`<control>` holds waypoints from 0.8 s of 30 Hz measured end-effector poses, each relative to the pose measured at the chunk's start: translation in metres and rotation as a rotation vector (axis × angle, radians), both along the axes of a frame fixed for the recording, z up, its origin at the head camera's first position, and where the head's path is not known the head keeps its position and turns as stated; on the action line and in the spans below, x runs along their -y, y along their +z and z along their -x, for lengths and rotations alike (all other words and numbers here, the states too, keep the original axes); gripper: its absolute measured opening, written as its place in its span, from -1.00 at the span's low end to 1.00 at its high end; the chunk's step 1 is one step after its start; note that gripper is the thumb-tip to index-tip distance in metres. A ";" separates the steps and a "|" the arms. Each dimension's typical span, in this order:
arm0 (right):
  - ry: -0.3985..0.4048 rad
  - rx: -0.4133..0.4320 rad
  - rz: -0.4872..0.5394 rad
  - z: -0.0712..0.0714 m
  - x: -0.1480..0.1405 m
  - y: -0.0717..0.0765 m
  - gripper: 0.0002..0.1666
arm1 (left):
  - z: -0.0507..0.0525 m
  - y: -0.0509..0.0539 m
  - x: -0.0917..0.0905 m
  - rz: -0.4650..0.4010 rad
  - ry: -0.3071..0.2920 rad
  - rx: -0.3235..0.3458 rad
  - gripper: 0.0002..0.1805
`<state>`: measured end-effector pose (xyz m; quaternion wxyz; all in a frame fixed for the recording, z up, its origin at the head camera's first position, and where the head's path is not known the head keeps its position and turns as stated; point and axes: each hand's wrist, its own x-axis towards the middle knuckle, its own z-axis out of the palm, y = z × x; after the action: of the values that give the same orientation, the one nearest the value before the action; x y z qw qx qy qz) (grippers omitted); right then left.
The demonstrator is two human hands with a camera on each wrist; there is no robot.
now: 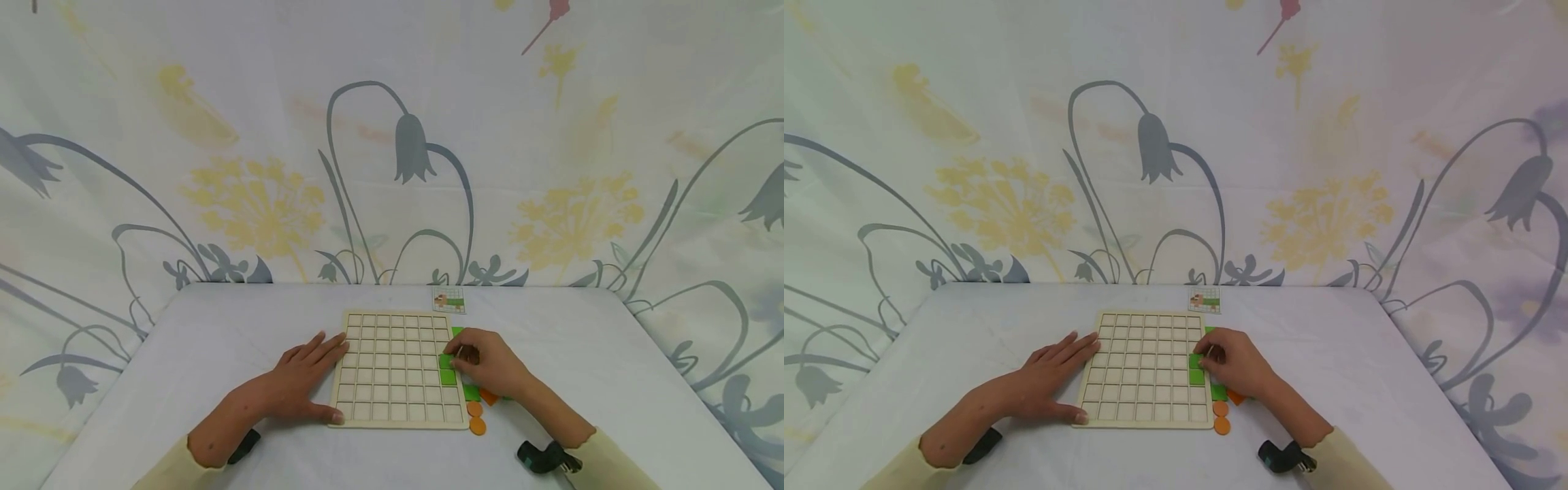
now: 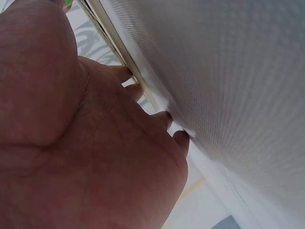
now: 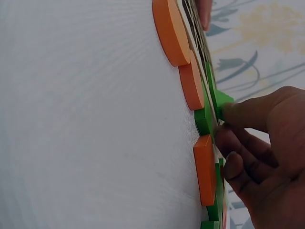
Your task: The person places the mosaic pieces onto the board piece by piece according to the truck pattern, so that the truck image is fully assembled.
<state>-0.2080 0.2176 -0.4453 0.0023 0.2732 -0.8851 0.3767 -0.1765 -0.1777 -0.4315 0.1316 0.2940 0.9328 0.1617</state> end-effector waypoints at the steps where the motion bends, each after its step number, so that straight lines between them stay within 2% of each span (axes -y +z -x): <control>1: 0.006 -0.003 -0.006 0.000 0.000 0.000 -0.83 | 0.000 0.000 0.000 0.000 0.000 0.001 0.29; 14: 0.039 -0.050 -0.048 0.004 -0.002 -0.001 -0.82 | 0.001 0.000 0.002 -0.014 -0.009 -0.004 0.29; 19: 0.043 0.025 -0.064 0.004 -0.009 0.005 -0.84 | 0.001 -0.001 0.001 -0.009 -0.006 -0.003 0.29; 24: 0.164 0.120 -0.134 0.006 -0.022 0.014 -0.78 | -0.001 0.001 0.001 -0.010 -0.005 -0.001 0.29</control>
<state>-0.2137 0.2393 -0.4309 -0.0996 0.3213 -0.8815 0.3312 -0.1754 -0.1782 -0.4306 0.1302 0.2970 0.9313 0.1661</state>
